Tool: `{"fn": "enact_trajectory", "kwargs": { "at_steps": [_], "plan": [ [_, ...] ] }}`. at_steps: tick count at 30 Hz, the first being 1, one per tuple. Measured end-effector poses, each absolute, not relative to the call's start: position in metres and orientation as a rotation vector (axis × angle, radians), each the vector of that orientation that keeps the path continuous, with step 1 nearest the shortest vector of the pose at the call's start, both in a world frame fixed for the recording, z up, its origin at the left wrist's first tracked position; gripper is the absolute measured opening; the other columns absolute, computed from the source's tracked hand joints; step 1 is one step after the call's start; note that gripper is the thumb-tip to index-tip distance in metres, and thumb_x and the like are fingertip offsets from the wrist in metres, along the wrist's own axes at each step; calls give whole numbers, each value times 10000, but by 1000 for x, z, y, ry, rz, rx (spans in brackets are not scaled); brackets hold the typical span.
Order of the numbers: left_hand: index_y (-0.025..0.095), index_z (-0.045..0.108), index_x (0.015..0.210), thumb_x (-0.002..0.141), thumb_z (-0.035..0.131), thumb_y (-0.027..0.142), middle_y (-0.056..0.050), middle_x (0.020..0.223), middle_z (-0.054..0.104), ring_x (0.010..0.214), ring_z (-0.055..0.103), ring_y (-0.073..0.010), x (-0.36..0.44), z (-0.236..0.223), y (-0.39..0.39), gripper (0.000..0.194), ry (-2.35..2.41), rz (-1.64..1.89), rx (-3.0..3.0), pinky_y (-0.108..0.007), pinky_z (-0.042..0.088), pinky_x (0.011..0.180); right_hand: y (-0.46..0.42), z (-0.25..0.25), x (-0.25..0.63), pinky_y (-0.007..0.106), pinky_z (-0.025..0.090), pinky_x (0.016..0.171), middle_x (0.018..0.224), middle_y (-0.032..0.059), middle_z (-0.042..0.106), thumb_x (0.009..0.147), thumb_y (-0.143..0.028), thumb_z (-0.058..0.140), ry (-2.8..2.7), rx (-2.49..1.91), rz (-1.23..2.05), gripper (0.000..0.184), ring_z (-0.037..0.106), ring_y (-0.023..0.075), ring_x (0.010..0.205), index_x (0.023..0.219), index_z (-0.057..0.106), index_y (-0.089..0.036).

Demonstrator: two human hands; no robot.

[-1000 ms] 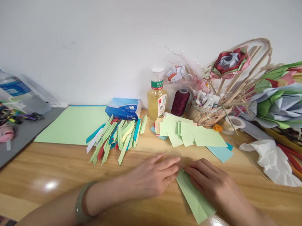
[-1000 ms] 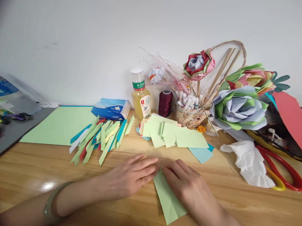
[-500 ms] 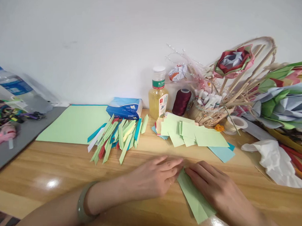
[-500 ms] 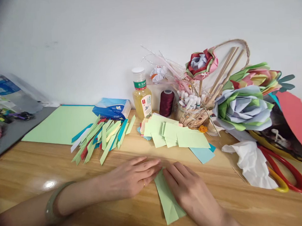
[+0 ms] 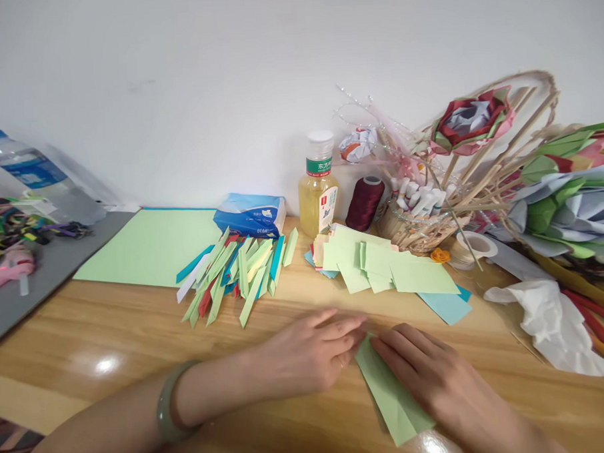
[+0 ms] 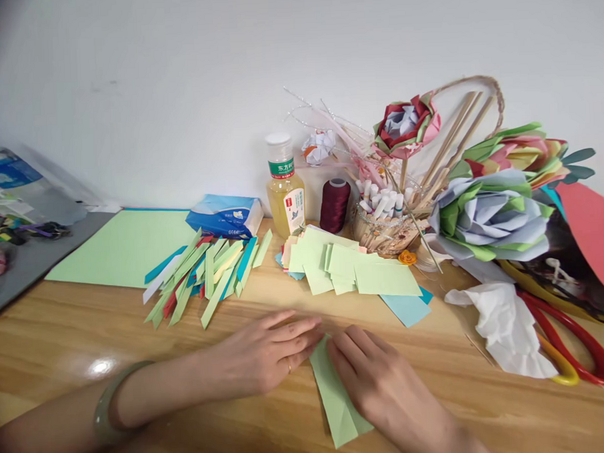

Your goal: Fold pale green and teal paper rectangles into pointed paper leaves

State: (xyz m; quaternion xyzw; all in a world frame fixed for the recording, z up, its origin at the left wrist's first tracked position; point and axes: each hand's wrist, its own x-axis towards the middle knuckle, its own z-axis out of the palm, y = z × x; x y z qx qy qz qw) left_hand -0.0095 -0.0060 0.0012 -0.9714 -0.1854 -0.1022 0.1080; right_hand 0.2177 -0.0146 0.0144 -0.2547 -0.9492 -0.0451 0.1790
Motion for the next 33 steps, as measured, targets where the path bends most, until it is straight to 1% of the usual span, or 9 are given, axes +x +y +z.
{"fn": "enact_trajectory", "kwargs": {
  "at_steps": [5,9,10,14,16,19,26,30,33],
  "plan": [
    [91,594,1138,969,373,150,-57,1255,588,1306,365,-217,-10,4,-5,285,-568,-333,-2914,-392,329,1069,-9,15,226,309,492,576,781,86,603,935,-118,343,-2646,-806,210,284,568,195,701,915,626,-126],
    [84,581,1151,972,338,130,-62,1251,592,1305,371,-219,-10,5,-3,306,-580,-352,-2928,-394,351,1048,-5,11,229,284,505,619,862,76,605,925,-119,367,-2574,-870,386,248,585,177,765,1059,572,-159],
    [87,585,1145,973,334,131,-63,1237,601,1297,382,-220,-10,5,-3,307,-580,-358,-2933,-395,355,1043,-5,10,230,287,508,623,859,72,603,918,-111,361,-2556,-888,401,250,587,176,767,1064,558,-163],
    [98,584,1142,970,373,146,-51,1227,609,1290,390,-223,-12,3,-1,276,-585,-386,-2969,-417,348,1048,-5,9,230,278,500,571,774,45,583,901,-112,357,-2459,-1038,493,192,577,160,678,933,535,-175],
    [102,579,1145,967,391,144,-41,1243,599,1310,362,-225,-13,1,0,263,-593,-383,-2981,-430,338,1054,-4,10,230,284,515,630,849,60,600,901,-110,357,-2470,-1022,536,230,593,165,753,1017,544,-178],
    [119,574,1153,969,392,146,-32,1253,592,1332,330,-225,-13,-2,-1,260,-592,-383,-2959,-444,315,1066,-1,13,229,289,517,724,961,78,607,902,-110,376,-2541,-920,535,314,590,178,878,1154,545,-192],
    [132,600,1125,967,385,125,-29,1241,599,1315,358,-219,-11,-2,-4,266,-584,-370,-2847,-453,211,1118,5,16,236,344,483,671,866,85,593,928,-135,359,-2778,-785,414,301,543,206,784,1095,607,-161],
    [130,591,1143,960,413,137,-48,1239,598,1284,404,-225,-12,-3,-5,255,-591,-351,-2847,-460,232,1105,8,25,239,375,473,720,942,102,622,914,-106,317,-2822,-681,340,330,546,219,831,1057,611,-151],
    [133,582,1151,964,413,145,-46,1258,587,1305,375,-214,-14,-5,-4,252,-615,-397,-2879,-470,220,1113,10,34,243,385,467,745,958,88,626,892,-96,348,-2855,-728,429,312,560,218,853,1016,623,-178]
  ]
}}
